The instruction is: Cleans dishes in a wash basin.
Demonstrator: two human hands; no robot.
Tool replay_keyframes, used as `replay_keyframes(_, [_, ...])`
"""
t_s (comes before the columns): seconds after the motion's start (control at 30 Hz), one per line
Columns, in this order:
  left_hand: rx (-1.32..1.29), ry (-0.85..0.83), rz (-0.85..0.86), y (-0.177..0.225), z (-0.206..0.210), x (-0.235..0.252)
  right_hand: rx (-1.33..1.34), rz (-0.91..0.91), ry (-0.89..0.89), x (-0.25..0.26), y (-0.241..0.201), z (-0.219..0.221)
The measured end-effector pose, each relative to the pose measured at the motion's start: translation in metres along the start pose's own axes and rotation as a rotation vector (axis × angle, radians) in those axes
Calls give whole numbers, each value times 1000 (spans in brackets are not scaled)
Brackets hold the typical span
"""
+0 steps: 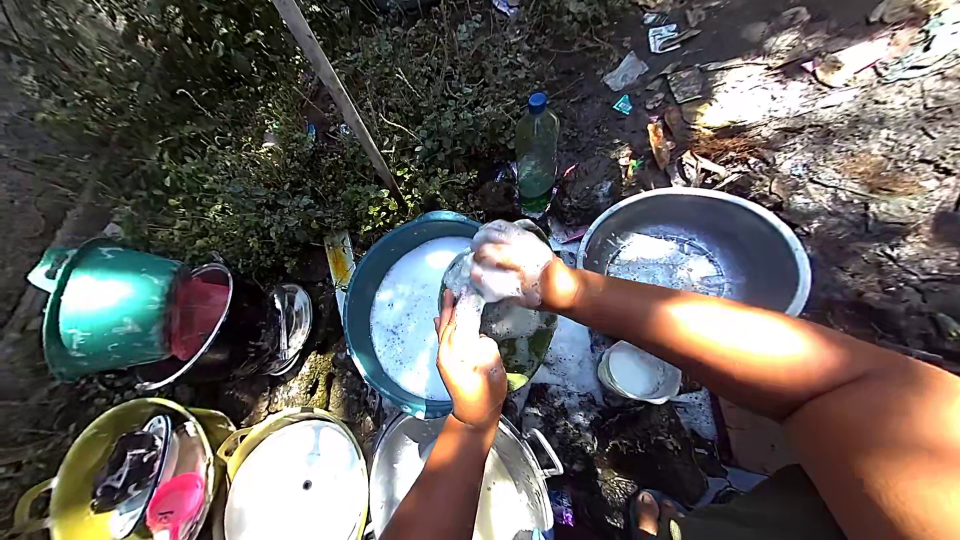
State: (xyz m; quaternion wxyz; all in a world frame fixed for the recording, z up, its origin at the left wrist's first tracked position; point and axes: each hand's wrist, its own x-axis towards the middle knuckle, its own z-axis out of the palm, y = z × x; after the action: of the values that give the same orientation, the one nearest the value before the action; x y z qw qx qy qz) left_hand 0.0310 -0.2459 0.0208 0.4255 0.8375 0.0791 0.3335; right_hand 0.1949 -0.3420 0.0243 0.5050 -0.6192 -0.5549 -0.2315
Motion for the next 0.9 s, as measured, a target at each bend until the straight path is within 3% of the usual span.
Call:
replay_keyframes(0.07, [-4, -7, -5, -1, -2, -1, -7, 281, -17, 0, 18, -15])
replay_keyframes(0.13, [-31, 14, 5, -3, 1, -1, -36, 379, 1, -1, 20, -19])
replay_keyframes(0.3, [47, 19, 32, -2, 1, -1, 13, -37, -1, 4, -11, 1])
replay_keyframes(0.47, [104, -4, 1, 2, 1, 2, -52, 190, -43, 9, 2, -14])
replay_keyframes(0.63, [42, 36, -15, 3, 3, -3, 4, -62, -39, 0, -13, 3])
replay_keyframes(0.8, [167, -11, 1, 9, 4, 7, -50, 28, -30, 5, 3, -10])
replay_keyframes(0.9, [139, 30, -7, 7, 5, 5, -8, -107, -53, 0, -11, 0])
